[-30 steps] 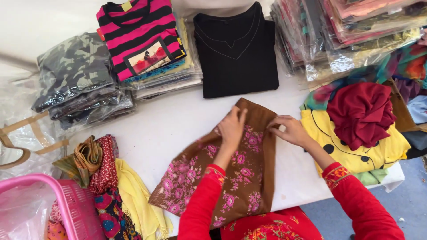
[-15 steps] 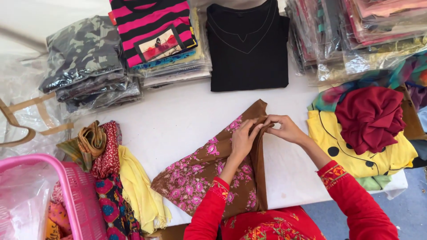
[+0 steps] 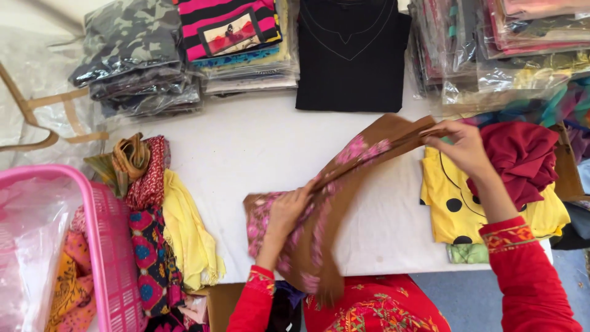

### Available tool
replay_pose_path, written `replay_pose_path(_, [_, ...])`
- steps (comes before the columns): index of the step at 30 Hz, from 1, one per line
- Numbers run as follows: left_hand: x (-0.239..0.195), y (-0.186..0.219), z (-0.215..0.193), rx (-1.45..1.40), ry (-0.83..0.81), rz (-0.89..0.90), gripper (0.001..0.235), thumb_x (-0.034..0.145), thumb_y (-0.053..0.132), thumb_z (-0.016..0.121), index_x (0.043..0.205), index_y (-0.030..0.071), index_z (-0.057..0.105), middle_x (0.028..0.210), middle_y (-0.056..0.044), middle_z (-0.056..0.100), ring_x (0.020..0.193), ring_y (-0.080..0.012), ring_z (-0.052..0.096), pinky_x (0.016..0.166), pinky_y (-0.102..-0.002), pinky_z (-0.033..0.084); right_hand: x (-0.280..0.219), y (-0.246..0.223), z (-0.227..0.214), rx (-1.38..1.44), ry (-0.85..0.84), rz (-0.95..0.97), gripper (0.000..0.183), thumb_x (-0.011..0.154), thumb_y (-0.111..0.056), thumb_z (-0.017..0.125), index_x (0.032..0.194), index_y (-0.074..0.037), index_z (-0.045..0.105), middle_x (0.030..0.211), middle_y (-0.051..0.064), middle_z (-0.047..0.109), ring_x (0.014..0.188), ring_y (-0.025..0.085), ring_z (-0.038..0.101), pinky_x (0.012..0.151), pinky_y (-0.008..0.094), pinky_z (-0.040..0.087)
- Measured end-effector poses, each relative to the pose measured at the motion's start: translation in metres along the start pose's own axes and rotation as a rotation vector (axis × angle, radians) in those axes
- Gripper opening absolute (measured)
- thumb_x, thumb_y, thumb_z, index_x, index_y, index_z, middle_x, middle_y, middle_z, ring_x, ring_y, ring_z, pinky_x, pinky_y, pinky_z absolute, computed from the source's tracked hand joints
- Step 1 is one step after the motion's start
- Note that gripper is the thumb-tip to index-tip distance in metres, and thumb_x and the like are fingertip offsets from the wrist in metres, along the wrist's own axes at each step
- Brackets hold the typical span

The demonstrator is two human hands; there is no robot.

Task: The person folds a brown floral scarf on a white table, smoothing it out before folding it into a compact square. They then fold a red patterned scarf and a brown sheer scarf, stacking each neatly on the table.

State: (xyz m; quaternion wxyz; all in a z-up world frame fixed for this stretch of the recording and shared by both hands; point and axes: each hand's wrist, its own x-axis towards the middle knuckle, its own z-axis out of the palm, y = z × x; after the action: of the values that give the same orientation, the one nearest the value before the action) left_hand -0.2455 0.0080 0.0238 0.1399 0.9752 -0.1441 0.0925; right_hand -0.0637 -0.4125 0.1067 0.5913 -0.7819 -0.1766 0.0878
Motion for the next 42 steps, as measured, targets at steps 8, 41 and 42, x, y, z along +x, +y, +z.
replay_pose_path(8, [-0.187,-0.141,0.194,0.115,-0.348,-0.146,0.051,0.108,0.006,0.026,0.159,0.012,0.028,0.162,0.002,0.030,0.141,-0.0117,0.032,0.113,-0.026,0.026,-0.005,0.016,-0.012,0.053,0.015,0.009,0.022,0.091,0.010,0.065,0.113,0.006,0.069,0.110,0.009,0.072,0.104,0.015,0.069,0.096,0.028,0.056])
replay_pose_path(41, [0.076,0.111,-0.188,-0.530,0.281,0.010,0.030,0.086,0.006,0.079,0.112,0.008,0.066,0.116,-0.005,0.067,0.101,-0.0241,0.069,0.086,-0.035,0.054,-0.024,-0.147,0.126,-0.449,-0.072,-0.578,0.063,0.071,0.000,0.084,0.125,-0.005,0.052,0.111,0.012,0.066,0.108,0.032,0.065,0.085,0.039,0.058])
replay_pose_path(42, [0.077,0.111,-0.190,-0.529,0.322,0.042,0.027,0.086,0.005,0.079,0.109,0.008,0.067,0.113,-0.003,0.068,0.101,-0.0246,0.069,0.087,-0.037,0.053,-0.023,-0.150,0.125,-0.452,-0.083,-0.609,0.063,0.072,-0.002,0.085,0.124,-0.005,0.051,0.111,0.010,0.067,0.109,0.033,0.064,0.086,0.040,0.057])
